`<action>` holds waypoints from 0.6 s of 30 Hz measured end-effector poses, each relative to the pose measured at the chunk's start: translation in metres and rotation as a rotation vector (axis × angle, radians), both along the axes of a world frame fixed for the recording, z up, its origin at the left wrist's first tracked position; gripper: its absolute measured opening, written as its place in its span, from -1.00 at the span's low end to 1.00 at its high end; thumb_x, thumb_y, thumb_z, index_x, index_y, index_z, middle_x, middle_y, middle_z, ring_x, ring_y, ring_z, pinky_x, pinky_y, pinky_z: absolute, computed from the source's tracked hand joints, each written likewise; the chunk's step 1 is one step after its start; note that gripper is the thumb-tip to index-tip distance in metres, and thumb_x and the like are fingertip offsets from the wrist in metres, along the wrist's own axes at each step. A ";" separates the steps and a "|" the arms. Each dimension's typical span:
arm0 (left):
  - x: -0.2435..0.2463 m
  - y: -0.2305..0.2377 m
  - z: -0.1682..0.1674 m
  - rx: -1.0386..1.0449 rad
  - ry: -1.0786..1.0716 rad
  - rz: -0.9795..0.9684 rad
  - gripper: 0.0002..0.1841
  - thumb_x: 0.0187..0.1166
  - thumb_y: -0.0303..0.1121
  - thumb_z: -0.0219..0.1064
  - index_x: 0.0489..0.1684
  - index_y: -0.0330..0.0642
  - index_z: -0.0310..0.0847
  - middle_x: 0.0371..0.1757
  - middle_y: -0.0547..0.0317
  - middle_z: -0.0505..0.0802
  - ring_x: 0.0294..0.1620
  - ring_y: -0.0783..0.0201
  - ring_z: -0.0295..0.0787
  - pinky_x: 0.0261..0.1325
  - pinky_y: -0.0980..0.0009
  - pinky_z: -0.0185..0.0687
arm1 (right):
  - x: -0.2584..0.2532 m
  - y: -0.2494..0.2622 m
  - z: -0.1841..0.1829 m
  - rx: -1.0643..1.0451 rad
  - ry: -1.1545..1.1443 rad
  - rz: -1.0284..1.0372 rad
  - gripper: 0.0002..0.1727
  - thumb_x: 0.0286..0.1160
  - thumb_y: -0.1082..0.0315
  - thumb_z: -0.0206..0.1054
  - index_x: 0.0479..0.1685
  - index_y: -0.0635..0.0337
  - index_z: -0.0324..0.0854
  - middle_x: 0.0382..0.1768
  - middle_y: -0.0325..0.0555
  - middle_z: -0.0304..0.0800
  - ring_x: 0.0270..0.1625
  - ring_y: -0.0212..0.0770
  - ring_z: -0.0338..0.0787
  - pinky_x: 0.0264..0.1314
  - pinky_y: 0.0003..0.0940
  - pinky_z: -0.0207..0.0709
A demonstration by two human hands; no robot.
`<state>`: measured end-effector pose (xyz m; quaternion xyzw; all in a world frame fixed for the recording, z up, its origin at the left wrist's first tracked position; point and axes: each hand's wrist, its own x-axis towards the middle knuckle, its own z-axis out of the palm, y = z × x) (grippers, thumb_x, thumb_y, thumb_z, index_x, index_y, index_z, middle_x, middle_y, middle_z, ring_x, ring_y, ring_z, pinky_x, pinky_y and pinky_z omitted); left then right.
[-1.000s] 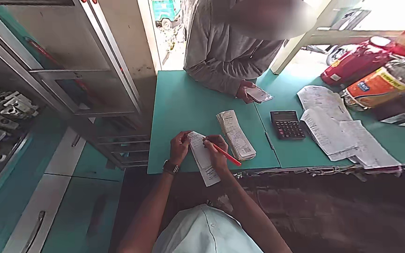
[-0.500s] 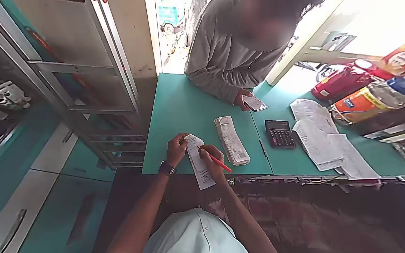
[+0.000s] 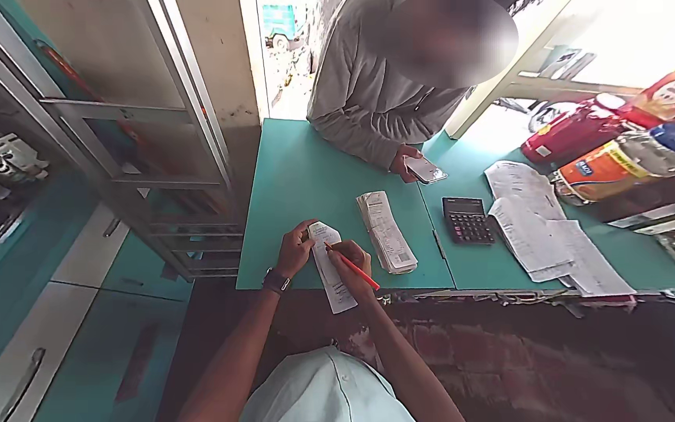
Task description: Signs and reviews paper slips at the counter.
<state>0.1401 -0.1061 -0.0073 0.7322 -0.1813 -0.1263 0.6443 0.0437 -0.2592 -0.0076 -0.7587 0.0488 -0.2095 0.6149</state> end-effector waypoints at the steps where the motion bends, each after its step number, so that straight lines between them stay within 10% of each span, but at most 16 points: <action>1: 0.000 0.000 0.000 -0.001 -0.009 0.003 -0.55 0.59 -0.57 0.13 0.49 -0.35 0.53 0.06 -0.05 0.92 0.06 0.25 0.90 0.25 0.24 0.78 | 0.000 0.000 -0.001 -0.002 -0.001 0.000 -0.89 0.36 0.43 0.42 -0.23 0.27 0.75 -0.40 -0.21 0.86 -0.38 -0.44 0.80 -0.29 -0.50 0.69; 18: 0.001 0.001 -0.004 0.055 -0.106 0.011 -0.57 0.66 -0.52 0.04 0.48 -0.28 0.56 0.03 -0.01 0.89 -0.05 0.30 0.86 0.13 0.29 0.76 | -0.001 0.000 -0.003 -0.051 0.016 -0.009 -0.87 0.42 0.33 0.42 -0.23 0.19 0.78 -0.39 -0.27 0.87 -0.35 -0.45 0.81 -0.26 -0.46 0.69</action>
